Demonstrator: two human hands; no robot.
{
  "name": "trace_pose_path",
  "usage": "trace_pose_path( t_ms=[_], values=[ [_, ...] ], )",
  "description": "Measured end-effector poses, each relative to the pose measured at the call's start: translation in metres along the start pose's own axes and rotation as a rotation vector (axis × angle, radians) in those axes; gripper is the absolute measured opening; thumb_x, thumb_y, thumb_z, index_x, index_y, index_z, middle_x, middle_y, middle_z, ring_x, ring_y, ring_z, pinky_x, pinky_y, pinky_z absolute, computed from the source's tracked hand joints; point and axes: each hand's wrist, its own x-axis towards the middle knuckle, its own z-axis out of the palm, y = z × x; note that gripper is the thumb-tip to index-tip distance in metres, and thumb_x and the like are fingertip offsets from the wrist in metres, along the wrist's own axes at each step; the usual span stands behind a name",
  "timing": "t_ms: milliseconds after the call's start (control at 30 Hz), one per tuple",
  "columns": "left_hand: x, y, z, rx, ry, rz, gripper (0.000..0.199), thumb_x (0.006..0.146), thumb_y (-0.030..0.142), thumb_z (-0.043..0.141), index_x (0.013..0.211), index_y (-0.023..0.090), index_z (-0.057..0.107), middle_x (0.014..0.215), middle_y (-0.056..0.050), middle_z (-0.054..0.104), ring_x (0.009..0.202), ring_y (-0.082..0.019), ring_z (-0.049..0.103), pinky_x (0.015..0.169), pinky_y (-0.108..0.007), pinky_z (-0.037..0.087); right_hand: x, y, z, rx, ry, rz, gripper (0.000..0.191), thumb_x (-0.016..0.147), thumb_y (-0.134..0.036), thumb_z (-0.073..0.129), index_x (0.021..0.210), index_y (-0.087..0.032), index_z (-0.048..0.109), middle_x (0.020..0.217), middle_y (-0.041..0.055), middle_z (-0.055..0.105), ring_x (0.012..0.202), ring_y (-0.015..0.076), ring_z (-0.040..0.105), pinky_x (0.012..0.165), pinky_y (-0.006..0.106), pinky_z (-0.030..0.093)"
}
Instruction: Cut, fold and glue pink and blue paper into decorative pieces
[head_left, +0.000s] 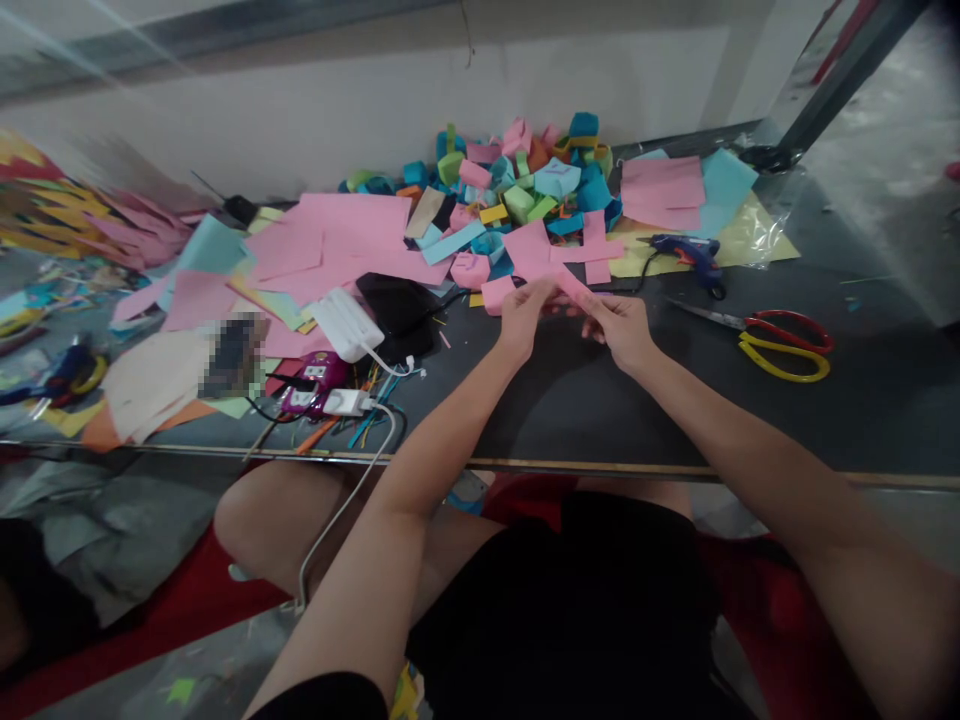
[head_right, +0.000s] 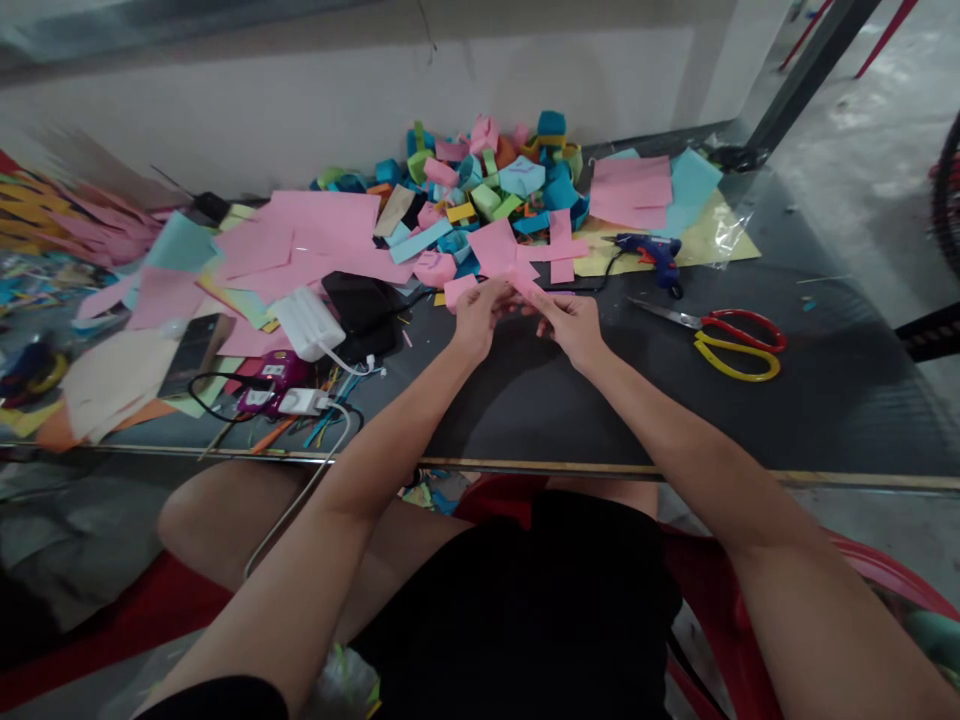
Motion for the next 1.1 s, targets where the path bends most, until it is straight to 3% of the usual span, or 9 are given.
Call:
trace_pose_path(
  t_ms=[167,400,567,667,767,933,1100],
  values=[
    [0.002,-0.004,-0.005,0.033,-0.016,-0.01,0.014,0.088,0.031,0.08,0.08,0.019,0.079,0.078,-0.004,0.077,0.084,-0.017,0.074,0.085,-0.032,0.055,0.006,0.008,-0.003,-0.098,-0.014,-0.049,0.057,0.071,-0.078,0.077,0.075,-0.022,0.083,0.074,0.0064,0.079,0.045,0.0081,0.052,0.039,0.023,0.034],
    [0.013,-0.018,-0.01,-0.106,0.01,0.02,0.008,0.089,0.022,0.077,0.083,0.02,0.08,0.082,-0.001,0.077,0.073,-0.011,0.068,0.075,-0.028,0.054,0.005,0.01,-0.002,-0.153,-0.052,-0.042,0.053,0.077,-0.075,0.075,0.076,-0.022,0.083,0.073,0.0057,0.078,0.045,0.008,0.053,0.04,0.023,0.033],
    [0.022,-0.024,-0.018,-0.034,-0.025,0.066,0.013,0.089,0.031,0.079,0.081,0.022,0.08,0.083,-0.001,0.077,0.082,-0.013,0.072,0.076,-0.029,0.056,0.003,0.006,0.0,-0.121,-0.063,-0.009,0.056,0.074,-0.078,0.075,0.075,-0.022,0.081,0.079,0.0067,0.08,0.048,0.0092,0.056,0.04,0.024,0.034],
    [0.025,-0.021,-0.023,0.035,-0.071,0.134,0.014,0.081,0.036,0.086,0.087,0.024,0.083,0.084,-0.001,0.079,0.08,-0.013,0.072,0.075,-0.027,0.057,0.003,0.002,-0.001,-0.065,-0.065,0.043,0.057,0.07,-0.077,0.079,0.076,-0.021,0.079,0.083,0.0084,0.081,0.049,0.0091,0.057,0.04,0.023,0.034],
    [0.025,-0.014,-0.025,0.091,-0.136,0.175,0.028,0.075,0.037,0.09,0.1,0.026,0.084,0.084,0.0,0.08,0.077,-0.012,0.072,0.073,-0.026,0.058,0.003,-0.001,-0.003,0.0,-0.075,0.133,0.053,0.069,-0.071,0.084,0.077,-0.019,0.078,0.084,0.0092,0.08,0.048,0.008,0.056,0.039,0.022,0.033],
    [0.023,-0.008,-0.027,0.134,-0.178,0.183,0.031,0.082,0.029,0.084,0.113,0.029,0.082,0.084,-0.001,0.079,0.075,-0.012,0.073,0.07,-0.026,0.056,0.004,-0.004,-0.006,0.071,-0.082,0.172,0.045,0.071,-0.06,0.088,0.078,-0.017,0.078,0.081,0.0078,0.08,0.046,0.0052,0.055,0.038,0.019,0.033],
    [0.023,-0.007,-0.028,0.188,-0.153,0.205,0.028,0.083,0.027,0.081,0.111,0.027,0.082,0.086,-0.001,0.08,0.072,-0.011,0.071,0.068,-0.025,0.057,0.005,0.0,-0.006,-0.025,-0.093,0.124,0.048,0.073,-0.064,0.084,0.08,-0.017,0.08,0.081,0.0087,0.08,0.046,0.0063,0.055,0.038,0.02,0.035]
  ],
)
